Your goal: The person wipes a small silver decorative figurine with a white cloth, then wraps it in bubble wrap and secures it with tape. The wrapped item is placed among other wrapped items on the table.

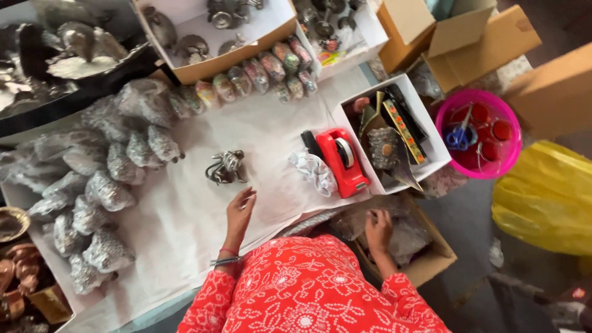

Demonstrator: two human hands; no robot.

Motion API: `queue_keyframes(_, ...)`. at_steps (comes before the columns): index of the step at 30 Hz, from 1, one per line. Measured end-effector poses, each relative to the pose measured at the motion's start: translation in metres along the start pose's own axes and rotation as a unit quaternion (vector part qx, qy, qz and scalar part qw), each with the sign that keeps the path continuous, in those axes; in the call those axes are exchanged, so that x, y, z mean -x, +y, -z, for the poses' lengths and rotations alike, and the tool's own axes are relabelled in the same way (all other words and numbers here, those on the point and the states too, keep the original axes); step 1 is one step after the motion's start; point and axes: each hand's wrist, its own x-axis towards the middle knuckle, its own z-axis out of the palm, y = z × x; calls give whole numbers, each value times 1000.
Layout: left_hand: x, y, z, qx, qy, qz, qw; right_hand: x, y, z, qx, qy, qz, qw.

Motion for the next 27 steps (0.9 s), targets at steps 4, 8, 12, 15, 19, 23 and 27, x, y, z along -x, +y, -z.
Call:
queue_keyframes(4, 12, 6, 20, 61, 51, 54, 995, -3, 23, -11, 81, 20, 106, 991)
queue_keyframes(8, 10, 4, 19, 62, 58, 46, 995, 5, 64, -42, 136, -52, 135, 980)
queue_keyframes(12, 12, 9, 25, 47, 65, 45, 996, 12, 104, -47, 173, -121, -2, 978)
queue_keyframes(15, 11, -1, 28, 43, 74, 50, 995, 14, 91, -15, 186, -41, -26, 981)
queue_keyframes(19, 10, -7, 27, 47, 70, 61, 995, 8, 77, 28, 70, 174, -35, 982)
queue_keyframes(23, 11, 9, 22, 39, 50, 62, 996, -6, 105, 45, 82, 217, -143, 962)
queue_keyframes(27, 12, 21, 18, 42, 25, 55, 997, -44, 16, 81, -226, 272, -203, 913)
